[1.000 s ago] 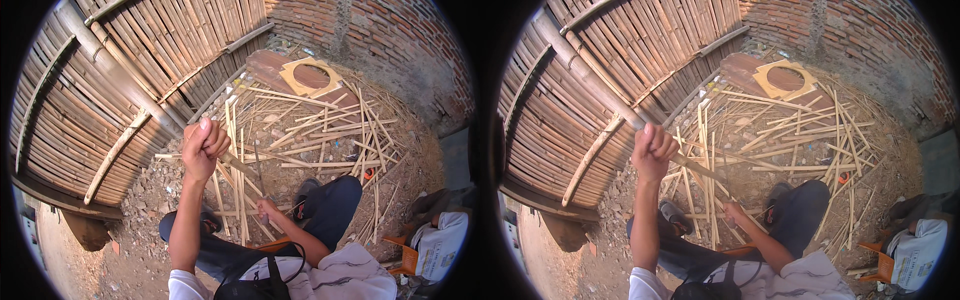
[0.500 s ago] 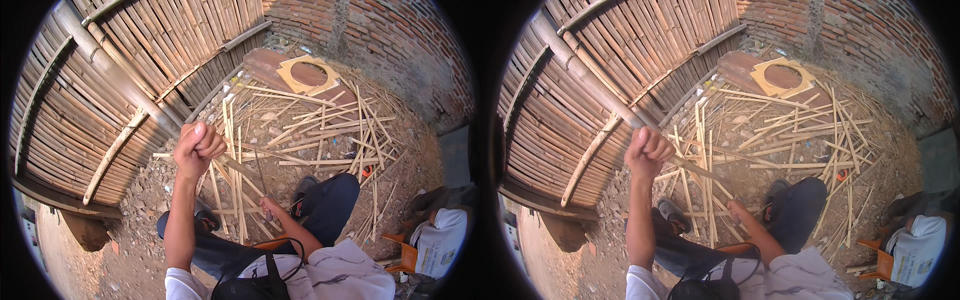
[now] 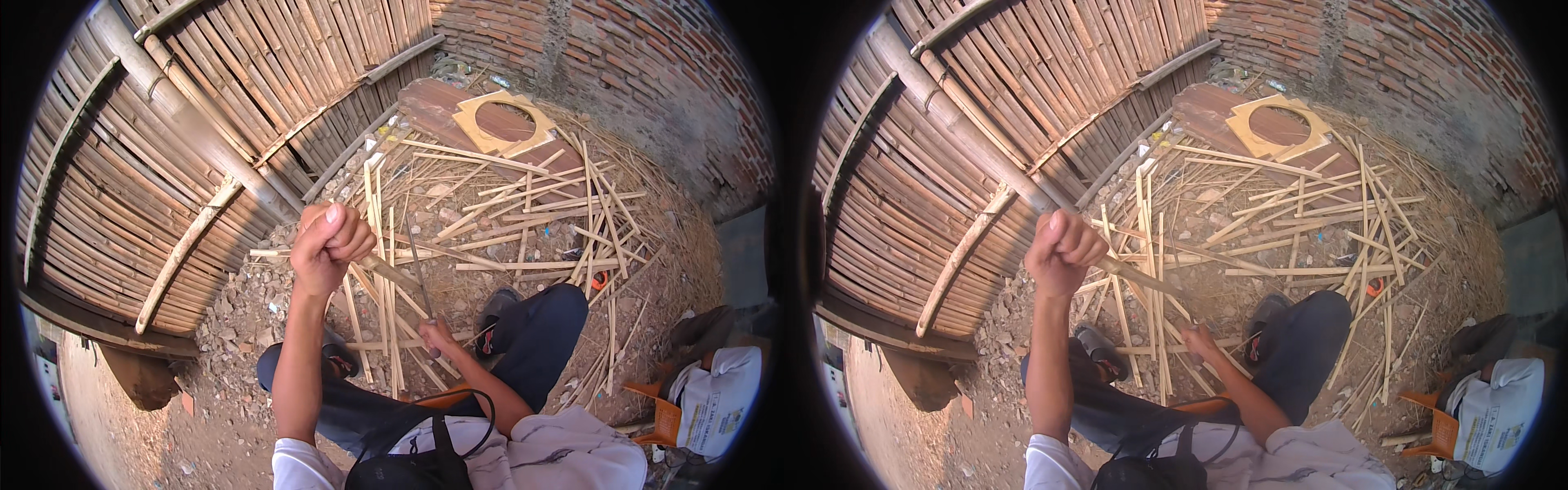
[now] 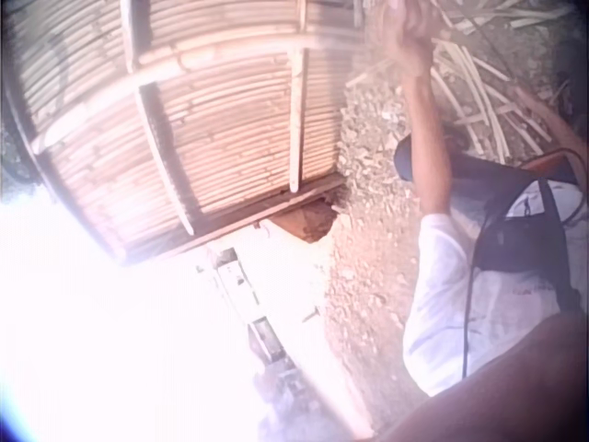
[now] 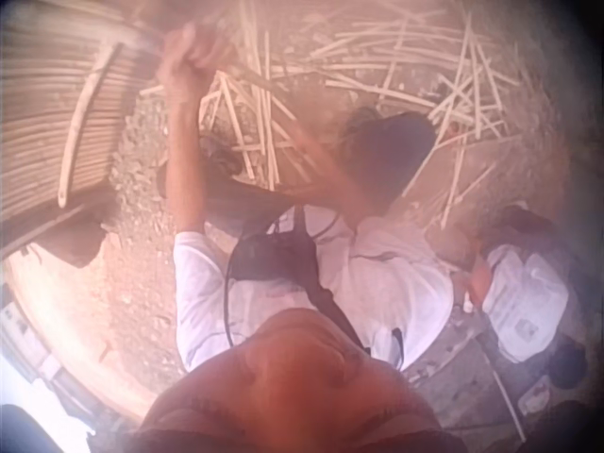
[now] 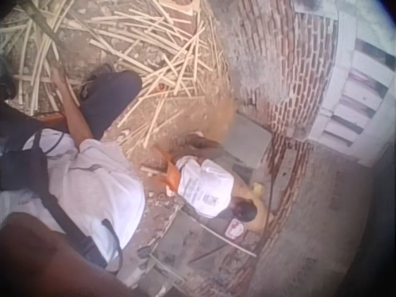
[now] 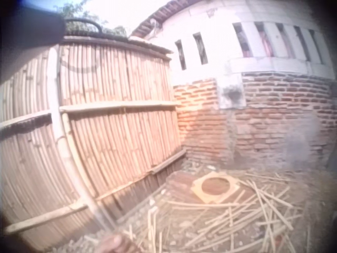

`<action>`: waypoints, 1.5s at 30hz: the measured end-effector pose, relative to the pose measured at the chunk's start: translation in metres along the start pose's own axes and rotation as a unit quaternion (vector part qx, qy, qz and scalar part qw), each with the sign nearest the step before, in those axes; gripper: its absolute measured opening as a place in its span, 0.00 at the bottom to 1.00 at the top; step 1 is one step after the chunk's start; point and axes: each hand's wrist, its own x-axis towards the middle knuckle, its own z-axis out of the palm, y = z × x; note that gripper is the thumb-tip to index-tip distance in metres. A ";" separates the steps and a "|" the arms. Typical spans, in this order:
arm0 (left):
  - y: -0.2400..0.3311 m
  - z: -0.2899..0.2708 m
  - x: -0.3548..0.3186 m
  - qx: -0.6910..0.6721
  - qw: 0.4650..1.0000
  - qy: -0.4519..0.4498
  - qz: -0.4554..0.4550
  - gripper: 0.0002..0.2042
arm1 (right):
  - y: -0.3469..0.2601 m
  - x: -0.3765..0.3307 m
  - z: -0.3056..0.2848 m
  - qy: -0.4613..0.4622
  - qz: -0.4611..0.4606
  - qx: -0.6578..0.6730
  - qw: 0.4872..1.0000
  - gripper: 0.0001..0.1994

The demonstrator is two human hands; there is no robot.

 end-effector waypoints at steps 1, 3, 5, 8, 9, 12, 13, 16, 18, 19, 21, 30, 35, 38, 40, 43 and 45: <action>0.001 0.000 0.001 0.000 1.000 0.006 -0.002 0.27 | 0.018 0.009 -0.016 -0.009 0.058 0.056 0.997 0.10; 0.003 0.000 -0.003 0.005 1.000 0.014 0.003 0.27 | 0.047 0.017 -0.043 0.010 0.130 0.060 0.990 0.11; 0.006 -0.003 -0.007 0.014 1.000 0.015 0.012 0.28 | 0.062 0.021 -0.056 0.069 0.159 -0.039 0.984 0.11; 0.006 -0.017 -0.020 0.010 0.998 0.056 0.030 0.26 | 0.054 0.027 -0.041 0.073 0.130 0.046 0.988 0.10; 0.008 -0.022 -0.024 0.008 0.996 0.078 0.039 0.26 | 0.046 0.029 -0.035 0.066 0.101 0.011 0.993 0.09; 0.016 -0.030 -0.037 0.009 0.981 0.185 0.059 0.27 | 0.019 0.016 -0.006 0.062 0.013 -0.105 0.992 0.10; 0.021 -0.033 -0.043 0.007 0.973 0.223 0.066 0.27 | 0.008 0.008 0.007 0.075 -0.021 -0.154 0.985 0.12; 0.048 -0.032 -0.062 0.021 0.960 0.245 0.135 0.26 | -0.020 -0.006 0.023 0.096 -0.150 -0.261 0.949 0.17; 0.075 -0.033 -0.082 0.015 0.954 0.204 0.221 0.25 | -0.042 -0.023 0.040 0.100 -0.236 -0.264 0.930 0.19; 0.090 -0.033 -0.097 0.031 0.946 0.199 0.253 0.25 | -0.059 -0.032 0.046 0.084 -0.255 -0.282 0.921 0.18; 0.116 -0.033 -0.126 0.042 0.935 0.167 0.310 0.26 | -0.090 -0.044 0.056 0.053 -0.294 -0.315 0.901 0.16; 0.156 -0.002 -0.209 0.067 0.861 0.218 0.454 0.28 | -0.179 -0.090 0.126 0.048 -0.379 -0.370 0.847 0.11; 0.215 0.042 -0.301 0.099 0.854 0.134 0.492 0.27 | -0.211 0.008 0.032 0.189 -0.179 -0.409 0.875 0.20; 0.234 0.047 -0.385 0.216 0.711 0.323 0.586 0.24 | -0.228 0.037 -0.039 0.276 -0.125 -0.428 0.851 0.21; 0.230 0.038 -0.405 0.197 0.657 0.399 0.608 0.23 | -0.229 0.063 -0.101 0.316 -0.133 -0.420 0.840 0.19; 0.229 0.003 -0.448 0.075 0.782 0.235 0.572 0.27 | -0.242 0.064 -0.102 0.176 -0.087 -0.120 0.973 0.16; 0.218 0.001 -0.429 0.066 0.806 0.214 0.548 0.27 | -0.262 0.036 -0.053 0.084 -0.109 0.074 0.988 0.21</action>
